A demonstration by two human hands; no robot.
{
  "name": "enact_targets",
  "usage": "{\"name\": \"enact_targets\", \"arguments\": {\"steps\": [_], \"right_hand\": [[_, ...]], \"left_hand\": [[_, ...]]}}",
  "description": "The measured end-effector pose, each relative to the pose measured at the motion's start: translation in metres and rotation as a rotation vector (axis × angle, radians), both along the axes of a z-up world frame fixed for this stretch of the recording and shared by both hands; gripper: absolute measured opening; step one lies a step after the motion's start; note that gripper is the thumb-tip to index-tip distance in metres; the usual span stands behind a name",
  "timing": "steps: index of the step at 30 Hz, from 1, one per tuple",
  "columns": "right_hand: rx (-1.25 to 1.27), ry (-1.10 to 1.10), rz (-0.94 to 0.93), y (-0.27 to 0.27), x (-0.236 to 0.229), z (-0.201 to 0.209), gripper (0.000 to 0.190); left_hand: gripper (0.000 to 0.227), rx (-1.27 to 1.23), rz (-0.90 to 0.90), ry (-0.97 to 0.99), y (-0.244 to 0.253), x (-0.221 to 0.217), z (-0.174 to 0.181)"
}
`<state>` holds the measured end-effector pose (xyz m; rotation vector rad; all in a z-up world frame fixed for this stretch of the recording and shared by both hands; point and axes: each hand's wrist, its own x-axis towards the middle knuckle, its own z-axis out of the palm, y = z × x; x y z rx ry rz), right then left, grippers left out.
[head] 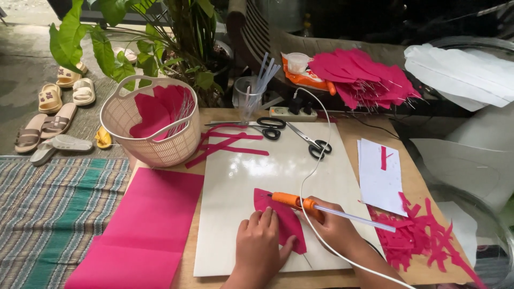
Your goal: Assembling decorative fabric leaves by gluing wire stems to fabric cutouts and trimming them to shape.
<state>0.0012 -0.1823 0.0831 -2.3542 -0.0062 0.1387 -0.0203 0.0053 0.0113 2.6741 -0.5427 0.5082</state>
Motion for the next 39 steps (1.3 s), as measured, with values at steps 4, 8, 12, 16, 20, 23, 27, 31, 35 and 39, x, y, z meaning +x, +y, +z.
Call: {"name": "enact_targets", "arguments": {"steps": [4, 8, 12, 16, 20, 23, 27, 31, 35, 39], "right_hand": [[0.034, 0.057, -0.020, -0.003, 0.002, -0.010, 0.021], [0.023, 0.052, -0.027, -0.003, 0.004, -0.014, 0.022], [-0.061, 0.168, -0.070, 0.000, 0.005, -0.011, 0.031], [-0.079, 0.162, -0.050, 0.004, 0.006, -0.006, 0.028], [-0.099, 0.186, -0.056, 0.003, 0.006, -0.002, 0.028], [-0.114, 0.164, -0.046, -0.002, 0.004, -0.001, 0.026], [-0.025, 0.156, -0.063, -0.009, -0.001, 0.009, 0.031], [0.026, 0.156, -0.082, -0.024, -0.011, 0.010, 0.034], [0.045, 0.190, -0.138, -0.045, -0.008, -0.006, 0.042], [0.516, 0.296, -0.332, -0.093, 0.010, -0.084, 0.030]], "left_hand": [[0.065, 0.007, 0.008, -0.032, 0.000, 0.000, -0.001], [0.064, 0.002, -0.007, -0.011, 0.000, 0.000, 0.003], [0.066, 0.019, -0.004, 0.004, 0.000, 0.000, 0.003], [0.065, 0.014, -0.002, -0.014, 0.000, -0.001, 0.001], [0.066, -0.004, -0.003, -0.006, 0.000, 0.000, 0.001], [0.066, -0.010, -0.004, 0.002, 0.000, 0.000, 0.003], [0.066, -0.025, 0.003, 0.007, 0.000, 0.001, 0.002], [0.064, -0.004, 0.008, -0.015, 0.000, 0.001, 0.001], [0.061, -0.018, 0.008, -0.028, 0.000, -0.001, 0.000], [0.063, -0.019, 0.004, -0.041, 0.000, 0.000, -0.004]]}}
